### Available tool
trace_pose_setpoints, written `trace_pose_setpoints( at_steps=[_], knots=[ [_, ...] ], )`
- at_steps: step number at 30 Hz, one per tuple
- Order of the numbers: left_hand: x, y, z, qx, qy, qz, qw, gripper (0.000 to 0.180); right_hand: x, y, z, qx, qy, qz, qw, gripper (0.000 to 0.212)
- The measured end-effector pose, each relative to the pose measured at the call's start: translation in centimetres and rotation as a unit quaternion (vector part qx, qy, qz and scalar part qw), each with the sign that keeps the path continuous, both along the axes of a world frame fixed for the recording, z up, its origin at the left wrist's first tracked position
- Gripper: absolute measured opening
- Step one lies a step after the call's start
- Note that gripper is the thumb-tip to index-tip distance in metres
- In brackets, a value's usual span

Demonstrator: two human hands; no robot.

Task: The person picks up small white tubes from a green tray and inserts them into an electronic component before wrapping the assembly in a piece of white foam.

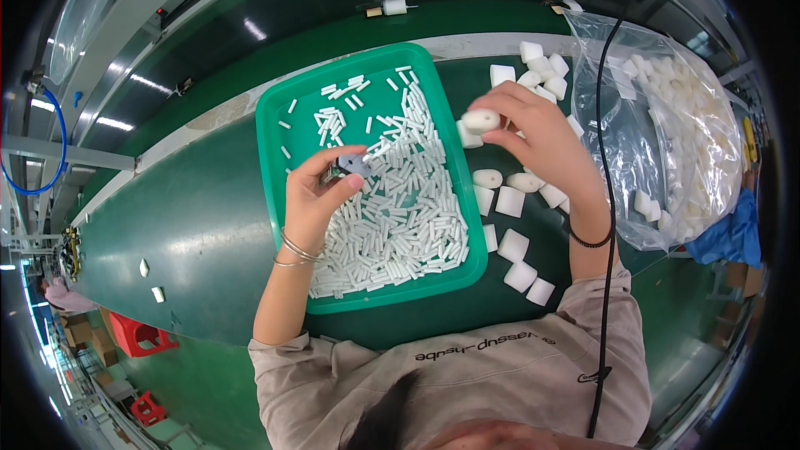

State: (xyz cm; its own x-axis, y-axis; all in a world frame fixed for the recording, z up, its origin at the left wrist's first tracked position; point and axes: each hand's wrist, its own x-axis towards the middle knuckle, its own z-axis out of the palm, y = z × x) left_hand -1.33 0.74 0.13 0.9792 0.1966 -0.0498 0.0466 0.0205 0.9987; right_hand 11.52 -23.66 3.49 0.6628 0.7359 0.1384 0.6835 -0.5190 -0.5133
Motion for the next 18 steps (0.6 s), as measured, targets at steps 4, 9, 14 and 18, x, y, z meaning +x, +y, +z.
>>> trace_pose_setpoints(
  at_steps=[4,9,14,18],
  knots=[
    [-0.2,-0.8,0.6,-0.037,-0.079,0.007,0.996,0.029,-3.0,3.6,-1.5,0.319,0.23,0.037,0.919,0.03],
    [-0.2,-1.6,0.4,-0.013,-0.116,0.016,0.993,0.03,-5.5,6.3,-5.2,0.414,0.268,-0.011,0.87,0.032],
    [-0.3,-1.3,0.2,0.031,-0.107,0.035,0.993,0.029,-6.0,6.3,-5.1,0.442,0.308,-0.016,0.842,0.04],
    [-0.4,-1.0,0.3,0.067,-0.078,0.012,0.995,0.03,-6.4,6.6,-5.5,0.461,0.268,-0.012,0.846,0.044]
  ],
)
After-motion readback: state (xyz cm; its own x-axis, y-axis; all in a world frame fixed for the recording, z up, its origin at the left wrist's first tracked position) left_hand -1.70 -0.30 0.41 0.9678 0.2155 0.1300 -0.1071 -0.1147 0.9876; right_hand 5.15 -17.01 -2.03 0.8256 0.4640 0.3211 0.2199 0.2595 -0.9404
